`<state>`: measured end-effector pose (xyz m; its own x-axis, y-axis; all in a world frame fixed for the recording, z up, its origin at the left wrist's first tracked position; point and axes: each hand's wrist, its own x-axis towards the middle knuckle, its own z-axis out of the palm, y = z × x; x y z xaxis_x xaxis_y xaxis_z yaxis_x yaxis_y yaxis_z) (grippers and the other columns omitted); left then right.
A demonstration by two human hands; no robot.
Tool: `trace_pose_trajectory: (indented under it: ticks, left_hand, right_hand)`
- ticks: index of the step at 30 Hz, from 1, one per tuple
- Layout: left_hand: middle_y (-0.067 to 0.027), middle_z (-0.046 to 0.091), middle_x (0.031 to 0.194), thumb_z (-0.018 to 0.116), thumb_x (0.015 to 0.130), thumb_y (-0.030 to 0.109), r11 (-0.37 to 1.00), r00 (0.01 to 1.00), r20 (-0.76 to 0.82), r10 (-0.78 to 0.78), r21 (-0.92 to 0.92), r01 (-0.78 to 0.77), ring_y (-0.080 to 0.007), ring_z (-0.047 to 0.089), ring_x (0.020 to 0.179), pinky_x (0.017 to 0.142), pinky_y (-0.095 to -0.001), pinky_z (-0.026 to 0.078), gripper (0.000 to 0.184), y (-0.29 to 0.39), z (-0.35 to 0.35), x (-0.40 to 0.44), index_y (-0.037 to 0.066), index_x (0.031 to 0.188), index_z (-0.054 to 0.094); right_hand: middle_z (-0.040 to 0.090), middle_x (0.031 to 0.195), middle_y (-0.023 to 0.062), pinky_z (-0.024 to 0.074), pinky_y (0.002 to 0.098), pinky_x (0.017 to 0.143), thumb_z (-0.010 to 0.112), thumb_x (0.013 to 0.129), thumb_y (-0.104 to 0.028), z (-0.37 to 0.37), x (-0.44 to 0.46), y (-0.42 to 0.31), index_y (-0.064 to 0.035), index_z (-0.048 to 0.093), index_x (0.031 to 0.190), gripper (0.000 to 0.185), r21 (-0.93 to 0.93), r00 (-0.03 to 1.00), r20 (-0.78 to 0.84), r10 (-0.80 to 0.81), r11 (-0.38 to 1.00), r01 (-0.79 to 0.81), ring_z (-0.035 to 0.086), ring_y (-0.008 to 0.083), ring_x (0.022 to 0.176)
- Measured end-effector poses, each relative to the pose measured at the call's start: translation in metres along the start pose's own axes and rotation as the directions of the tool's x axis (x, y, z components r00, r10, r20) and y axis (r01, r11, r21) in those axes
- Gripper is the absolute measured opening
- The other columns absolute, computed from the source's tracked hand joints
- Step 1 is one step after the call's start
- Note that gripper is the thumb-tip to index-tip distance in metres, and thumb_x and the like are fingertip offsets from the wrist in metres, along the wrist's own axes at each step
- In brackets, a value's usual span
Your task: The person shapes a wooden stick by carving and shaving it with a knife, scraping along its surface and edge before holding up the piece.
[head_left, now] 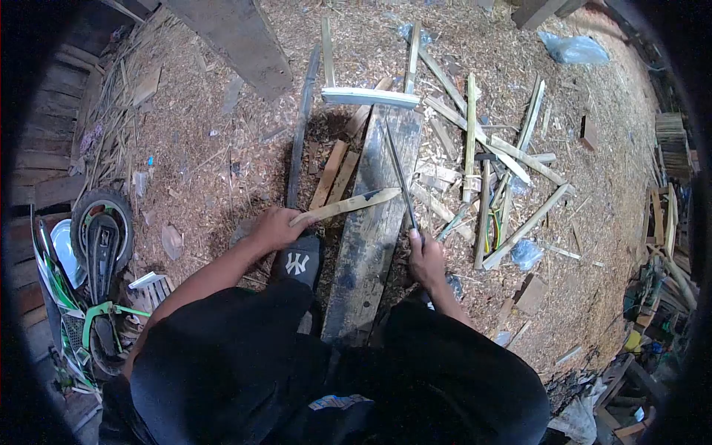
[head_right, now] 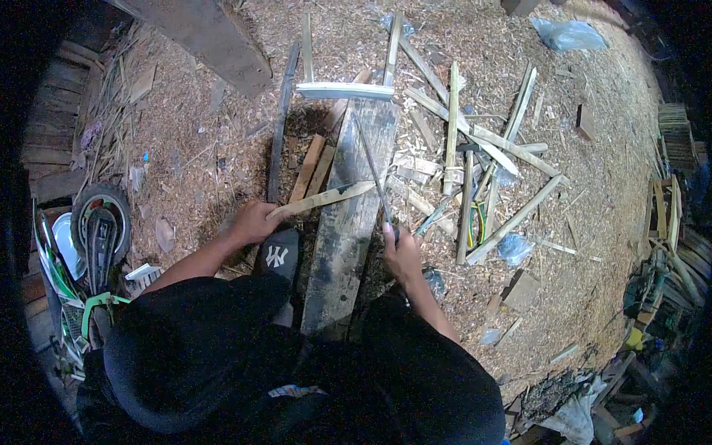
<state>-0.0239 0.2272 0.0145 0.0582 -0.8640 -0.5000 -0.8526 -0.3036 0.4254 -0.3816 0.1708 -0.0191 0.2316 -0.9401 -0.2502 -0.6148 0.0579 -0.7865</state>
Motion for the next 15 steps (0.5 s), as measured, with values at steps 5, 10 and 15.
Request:
trace_pose_trajectory:
  ticks: [5,10,15]
  left_hand:
    - [-0.0200,0.070,0.078,0.060,0.096,0.056,0.999,0.999,0.031,-0.033,0.032,0.032,-0.0410,0.070,0.077,0.072,-0.0516,0.054,0.049,0.002,-0.004,0.002,0.010,0.094,0.076]
    - [-0.0192,0.072,0.079,0.058,0.096,0.059,0.996,0.998,0.062,-0.020,-0.089,0.026,-0.0401,0.071,0.080,0.074,-0.0531,0.055,0.051,0.012,-0.016,-0.005,0.012,0.097,0.078]
    - [-0.0183,0.072,0.079,0.059,0.096,0.059,0.999,0.998,0.043,-0.045,0.014,0.045,-0.0395,0.071,0.078,0.073,-0.0516,0.055,0.050,0.003,-0.004,0.002,0.013,0.096,0.078]
  right_hand:
    - [0.053,0.059,0.0153,0.0463,0.0433,0.059,0.052,0.104,-0.040,-0.017,-0.001,-0.018,0.0018,0.057,0.085,0.047,0.062,1.000,0.019,0.011,0.998,-0.012,0.055,0.0321,0.054]
    - [0.056,0.061,0.0141,0.0491,0.0416,0.061,0.053,0.103,-0.041,-0.025,-0.006,-0.014,-0.0021,0.060,0.091,0.042,0.373,0.953,-0.116,-0.280,0.877,0.303,0.059,0.0328,0.056]
    - [0.059,0.065,0.0192,0.0472,0.0449,0.060,0.053,0.104,-0.038,0.000,-0.002,-0.005,0.0007,0.062,0.092,0.042,-0.150,0.994,-0.073,-0.083,0.986,0.071,0.057,0.0378,0.056]
